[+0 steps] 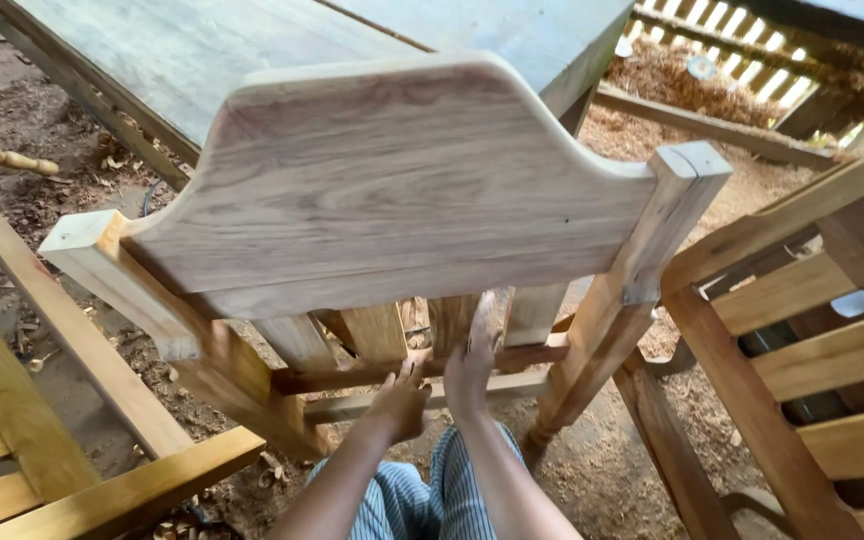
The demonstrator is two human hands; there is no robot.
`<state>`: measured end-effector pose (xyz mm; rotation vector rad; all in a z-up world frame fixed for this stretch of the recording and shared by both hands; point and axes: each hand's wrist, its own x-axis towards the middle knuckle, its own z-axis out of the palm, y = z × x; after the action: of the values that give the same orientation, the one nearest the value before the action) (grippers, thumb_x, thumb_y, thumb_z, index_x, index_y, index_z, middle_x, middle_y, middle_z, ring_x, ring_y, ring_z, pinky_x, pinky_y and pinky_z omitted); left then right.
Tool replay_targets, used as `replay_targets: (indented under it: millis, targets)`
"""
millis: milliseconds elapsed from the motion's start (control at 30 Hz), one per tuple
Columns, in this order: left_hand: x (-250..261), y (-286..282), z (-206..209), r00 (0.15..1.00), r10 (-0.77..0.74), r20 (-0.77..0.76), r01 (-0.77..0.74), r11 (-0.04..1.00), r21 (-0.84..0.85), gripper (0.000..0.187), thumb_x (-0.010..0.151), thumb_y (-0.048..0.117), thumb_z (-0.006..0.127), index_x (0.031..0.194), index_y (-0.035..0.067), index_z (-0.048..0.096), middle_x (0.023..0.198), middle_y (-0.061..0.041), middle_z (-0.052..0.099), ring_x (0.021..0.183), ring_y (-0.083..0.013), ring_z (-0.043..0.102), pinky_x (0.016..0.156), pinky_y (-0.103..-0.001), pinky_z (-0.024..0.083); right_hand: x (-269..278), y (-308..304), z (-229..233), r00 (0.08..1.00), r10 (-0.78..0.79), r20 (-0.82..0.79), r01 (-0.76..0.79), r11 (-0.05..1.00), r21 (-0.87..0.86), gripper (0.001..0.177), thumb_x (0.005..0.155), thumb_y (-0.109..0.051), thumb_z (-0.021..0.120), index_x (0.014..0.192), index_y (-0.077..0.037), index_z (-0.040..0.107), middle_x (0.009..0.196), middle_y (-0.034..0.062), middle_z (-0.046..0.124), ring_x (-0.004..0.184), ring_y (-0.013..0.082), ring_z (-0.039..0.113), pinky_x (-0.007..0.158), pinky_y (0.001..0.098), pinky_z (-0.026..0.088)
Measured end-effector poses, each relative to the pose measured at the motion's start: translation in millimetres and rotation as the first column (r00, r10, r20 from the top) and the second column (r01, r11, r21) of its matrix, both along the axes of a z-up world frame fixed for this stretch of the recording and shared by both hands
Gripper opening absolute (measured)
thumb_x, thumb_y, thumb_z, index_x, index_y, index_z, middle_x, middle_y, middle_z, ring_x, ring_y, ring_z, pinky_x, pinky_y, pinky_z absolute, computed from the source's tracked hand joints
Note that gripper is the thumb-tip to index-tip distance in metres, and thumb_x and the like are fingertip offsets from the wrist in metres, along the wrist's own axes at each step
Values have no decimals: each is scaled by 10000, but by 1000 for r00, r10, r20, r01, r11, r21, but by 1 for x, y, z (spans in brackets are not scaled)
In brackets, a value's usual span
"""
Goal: The person sands the underside of a wooden chair using a sanding block. They hold the chair steady with one hand while moving the sanding block back and forth across the slats and frame.
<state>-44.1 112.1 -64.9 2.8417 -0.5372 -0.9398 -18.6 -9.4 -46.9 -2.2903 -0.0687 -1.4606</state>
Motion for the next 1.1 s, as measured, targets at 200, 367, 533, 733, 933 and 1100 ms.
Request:
replay_targets:
  millis: [200,367,533,733,933,1100]
  targets:
    - [5,0,40,945,96,314,-17,969,-246,186,963,110,598,1093,93,730,1224,-97,676,1007,-214,621,1018,-470,482,9,-12,-67,455,647,-612,218,585,781,694,911,107,394,1582,4,251,802,151,673,570,215,555,470,365,455]
    - [15,-2,36,766,176,618,72,932,-355,131,937,67,616,899,84,740,921,-64,726,806,-161,689,767,-313,631,23,9,-46,867,119,-485,137,877,460,447,1077,1,315,1522,25,341,1015,106,645,807,135,612,668,259,515]
    - [11,25,23,663,255,704,145,879,-455,157,926,22,643,791,67,712,859,-76,722,809,-164,698,754,-289,640,20,8,-76,937,349,8,-333,886,322,540,1177,77,397,1437,-395,363,929,-35,622,866,73,596,771,246,528]
    - [5,16,37,617,315,721,177,837,-518,185,913,36,614,747,107,651,832,-55,709,836,-172,712,894,-341,633,29,-14,-22,607,689,-395,192,356,915,674,881,90,444,1545,-25,414,684,60,539,482,107,364,386,264,293]
    - [12,-13,65,558,341,757,333,743,-580,96,855,87,646,894,58,728,975,-127,736,941,-255,701,860,-386,610,42,-37,-136,684,643,345,-206,-283,937,367,1185,-71,460,1403,221,499,798,-1,466,632,58,439,505,225,380]
    - [41,-54,67,507,-398,765,666,744,-54,190,993,168,603,1112,73,716,1332,-120,683,1314,-268,603,1260,-483,354,-16,-66,-88,212,558,-802,158,790,592,549,1029,32,460,1568,-52,394,961,208,720,695,252,619,571,366,487]
